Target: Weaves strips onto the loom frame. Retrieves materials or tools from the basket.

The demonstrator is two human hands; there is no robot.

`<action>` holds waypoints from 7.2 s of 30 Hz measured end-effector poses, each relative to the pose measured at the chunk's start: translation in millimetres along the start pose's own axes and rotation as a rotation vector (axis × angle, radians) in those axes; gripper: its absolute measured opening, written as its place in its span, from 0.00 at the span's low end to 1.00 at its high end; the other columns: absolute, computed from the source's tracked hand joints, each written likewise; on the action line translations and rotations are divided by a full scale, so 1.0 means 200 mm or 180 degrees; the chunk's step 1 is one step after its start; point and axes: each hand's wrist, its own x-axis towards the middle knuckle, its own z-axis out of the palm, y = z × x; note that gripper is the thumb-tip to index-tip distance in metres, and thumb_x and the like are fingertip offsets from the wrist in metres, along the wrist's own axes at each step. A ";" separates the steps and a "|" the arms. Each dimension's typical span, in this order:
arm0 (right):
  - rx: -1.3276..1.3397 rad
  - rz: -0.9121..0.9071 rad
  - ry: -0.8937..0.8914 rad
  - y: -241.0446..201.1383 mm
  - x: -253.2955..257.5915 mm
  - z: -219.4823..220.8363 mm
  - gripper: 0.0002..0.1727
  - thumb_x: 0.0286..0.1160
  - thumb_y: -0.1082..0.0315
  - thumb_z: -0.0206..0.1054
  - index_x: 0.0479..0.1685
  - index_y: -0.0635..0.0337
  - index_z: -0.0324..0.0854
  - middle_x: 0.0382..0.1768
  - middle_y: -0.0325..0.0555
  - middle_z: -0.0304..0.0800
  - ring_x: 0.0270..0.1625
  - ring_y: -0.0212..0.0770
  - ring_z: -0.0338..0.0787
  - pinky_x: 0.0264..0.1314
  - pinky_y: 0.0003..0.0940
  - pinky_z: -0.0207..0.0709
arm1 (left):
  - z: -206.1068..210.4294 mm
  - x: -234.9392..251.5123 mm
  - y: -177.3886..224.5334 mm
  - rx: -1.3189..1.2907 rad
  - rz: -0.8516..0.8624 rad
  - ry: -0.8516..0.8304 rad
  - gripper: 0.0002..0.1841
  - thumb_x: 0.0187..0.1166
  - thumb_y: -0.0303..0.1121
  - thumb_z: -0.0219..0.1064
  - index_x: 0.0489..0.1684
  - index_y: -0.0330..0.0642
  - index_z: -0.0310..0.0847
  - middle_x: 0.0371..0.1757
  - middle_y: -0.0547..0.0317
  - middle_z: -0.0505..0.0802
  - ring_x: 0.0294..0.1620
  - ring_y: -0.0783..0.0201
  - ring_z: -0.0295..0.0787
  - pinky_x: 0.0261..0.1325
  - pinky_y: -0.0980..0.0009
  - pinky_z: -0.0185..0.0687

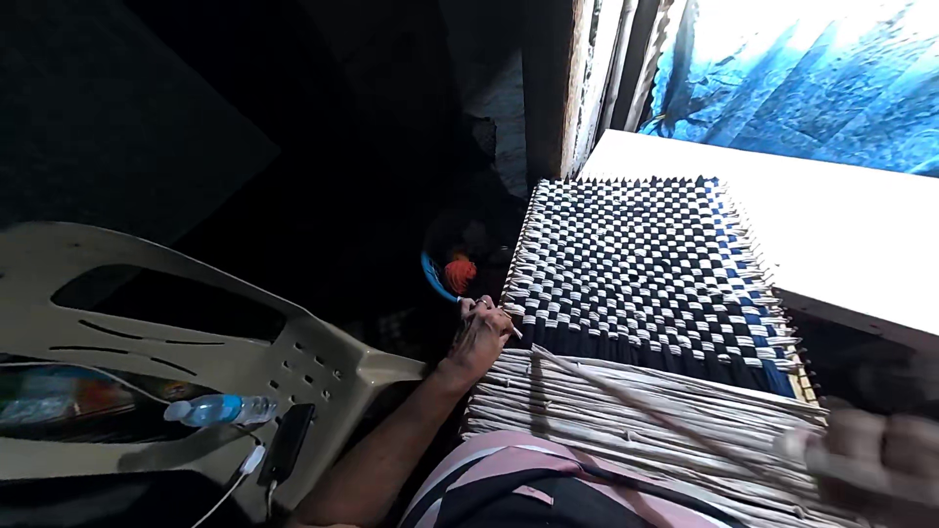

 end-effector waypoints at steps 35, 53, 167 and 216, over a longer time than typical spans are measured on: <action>0.0310 0.1761 0.2706 0.33 0.23 -0.81 0.13 0.91 0.60 0.51 0.40 0.51 0.79 0.30 0.35 0.87 0.35 0.32 0.91 0.47 0.34 0.90 | 0.03 0.09 -0.03 0.0140 0.0553 0.0261 0.06 0.76 0.35 0.73 0.36 0.45 0.94 0.49 0.49 0.93 0.59 0.45 0.85 0.70 0.37 0.63; -0.1453 -0.0729 0.0869 -0.35 0.65 -0.09 0.09 0.70 0.73 0.75 0.45 0.50 0.85 0.32 0.29 0.91 0.28 0.27 0.90 0.29 0.26 0.90 | -0.63 0.17 1.03 -0.1881 0.2168 0.0894 0.22 0.90 0.25 0.55 0.79 0.25 0.71 0.54 0.43 0.92 0.48 0.63 0.89 0.58 0.71 0.84; -0.2416 -0.1000 -0.0102 -0.22 0.82 0.32 0.05 0.79 0.73 0.66 0.37 0.63 0.86 0.22 0.31 0.81 0.19 0.18 0.73 0.19 0.12 0.66 | -0.69 -0.02 0.73 -0.2242 0.1300 0.1658 0.11 0.92 0.35 0.55 0.50 0.41 0.84 0.28 0.69 0.83 0.23 0.80 0.76 0.26 0.84 0.75; -0.1827 0.2708 -0.0060 0.93 0.70 0.04 0.11 0.70 0.61 0.75 0.27 0.58 0.85 0.25 0.37 0.81 0.29 0.32 0.77 0.36 0.39 0.72 | 0.06 0.21 0.34 -0.0900 0.0180 -0.0753 0.19 0.90 0.40 0.52 0.49 0.34 0.86 0.45 0.42 0.92 0.53 0.45 0.90 0.61 0.44 0.79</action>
